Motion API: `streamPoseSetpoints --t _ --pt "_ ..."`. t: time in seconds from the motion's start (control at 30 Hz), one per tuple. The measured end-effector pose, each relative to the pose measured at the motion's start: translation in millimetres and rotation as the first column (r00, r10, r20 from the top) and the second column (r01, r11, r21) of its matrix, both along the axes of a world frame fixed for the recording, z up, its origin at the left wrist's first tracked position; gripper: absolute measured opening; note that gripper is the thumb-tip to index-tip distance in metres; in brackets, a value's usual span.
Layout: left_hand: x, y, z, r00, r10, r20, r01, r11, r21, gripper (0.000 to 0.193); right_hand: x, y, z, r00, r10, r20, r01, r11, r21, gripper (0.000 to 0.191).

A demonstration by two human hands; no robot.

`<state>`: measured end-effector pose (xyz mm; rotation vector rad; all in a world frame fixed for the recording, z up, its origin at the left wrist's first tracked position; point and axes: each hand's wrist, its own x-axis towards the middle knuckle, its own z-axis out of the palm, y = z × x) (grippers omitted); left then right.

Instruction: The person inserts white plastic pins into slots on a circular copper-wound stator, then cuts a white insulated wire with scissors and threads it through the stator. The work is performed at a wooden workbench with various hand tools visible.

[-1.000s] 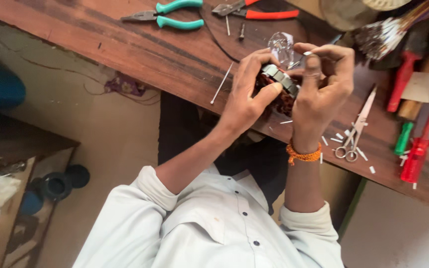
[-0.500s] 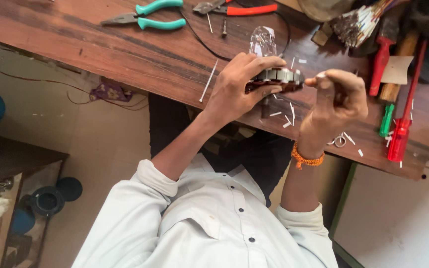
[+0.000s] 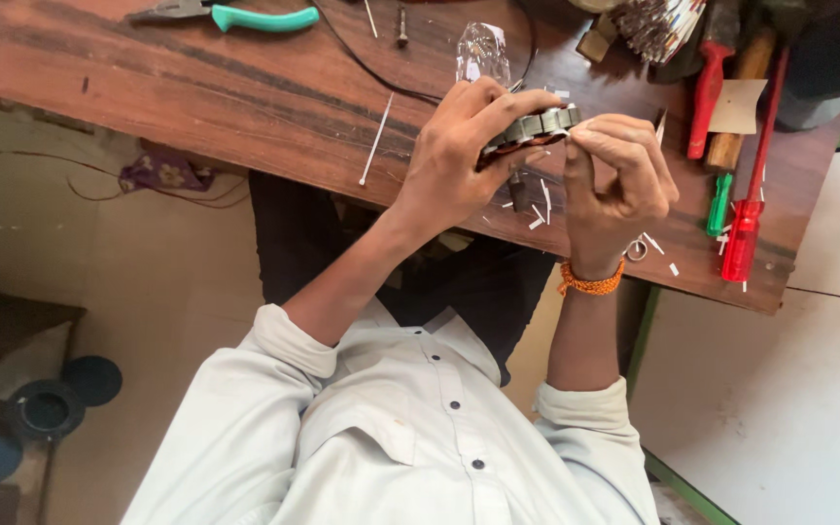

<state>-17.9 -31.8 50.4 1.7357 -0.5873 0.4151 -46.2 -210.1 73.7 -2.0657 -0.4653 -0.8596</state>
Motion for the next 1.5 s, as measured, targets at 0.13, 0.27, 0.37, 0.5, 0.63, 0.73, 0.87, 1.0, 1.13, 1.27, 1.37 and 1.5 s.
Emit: streamPoseSetpoints --t 0.13,0.27,0.37,0.5,0.63,0.73,0.87,1.0,1.13,1.27,1.37,1.5 --pt "-1.3 -1.9 -3.8 1.000 0.004 -0.007 -0.004 1.000 0.006 0.050 2.4 -3.9 -0.5 0.999 0.016 0.036 -0.013 0.997 -0.083 0.019" --pt "-0.7 -4.9 -7.6 1.000 0.011 -0.008 -0.011 1.000 -0.006 0.050 2.8 -7.3 5.7 0.995 0.046 0.088 -0.023 0.969 -0.244 0.021" --pt "-0.5 -7.3 -8.7 1.000 0.015 -0.015 -0.015 1.000 -0.019 0.050 3.0 -8.2 12.9 0.992 0.065 0.104 -0.027 0.944 -0.329 0.022" --pt "-1.2 -8.6 -8.8 0.999 0.024 -0.021 -0.025 0.999 -0.038 0.049 5.0 -6.1 18.6 0.988 0.085 0.132 -0.023 0.912 -0.409 0.022" --pt "-3.0 -5.8 -8.2 0.999 0.017 -0.030 -0.018 0.999 -0.041 0.048 2.5 -1.5 19.3 0.986 0.063 0.155 0.020 0.875 -0.483 0.022" --pt "-2.1 -4.4 -7.3 0.999 0.016 -0.041 -0.017 0.999 -0.039 0.047 0.8 -0.2 17.4 0.980 0.061 0.188 0.053 0.837 -0.545 0.024" --pt "3.9 -5.2 -7.7 1.000 0.002 -0.005 -0.003 0.998 -0.069 0.047 9.4 -4.2 9.7 0.958 0.038 0.284 0.128 0.829 -0.545 0.020" --pt "5.2 -6.0 -10.3 1.000 -0.007 0.003 0.007 0.998 -0.069 0.047 14.2 -11.6 1.8 0.949 -0.010 0.314 0.174 0.849 -0.499 0.019" --pt "6.0 -5.3 -13.0 1.000 0.008 -0.007 -0.008 0.998 -0.068 0.045 14.7 -20.8 -5.1 0.989 0.028 0.146 0.024 0.938 -0.346 0.015" --pt "5.9 -8.0 -11.0 0.999 0.032 -0.026 -0.033 0.998 -0.053 0.045 20.4 -20.9 -17.7 0.996 -0.035 0.085 0.044 0.992 -0.114 0.011" --pt "5.9 -8.9 -9.2 0.998 0.053 -0.025 -0.054 0.997 -0.048 0.045 24.0 -22.3 -22.1 0.995 -0.062 0.074 0.067 0.995 -0.072 0.014" --pt "6.8 -8.9 -9.0 0.999 0.046 -0.026 -0.046 0.998 -0.035 0.046 27.0 -22.9 -24.3 0.986 0.024 0.164 -0.009 0.996 -0.091 0.016"
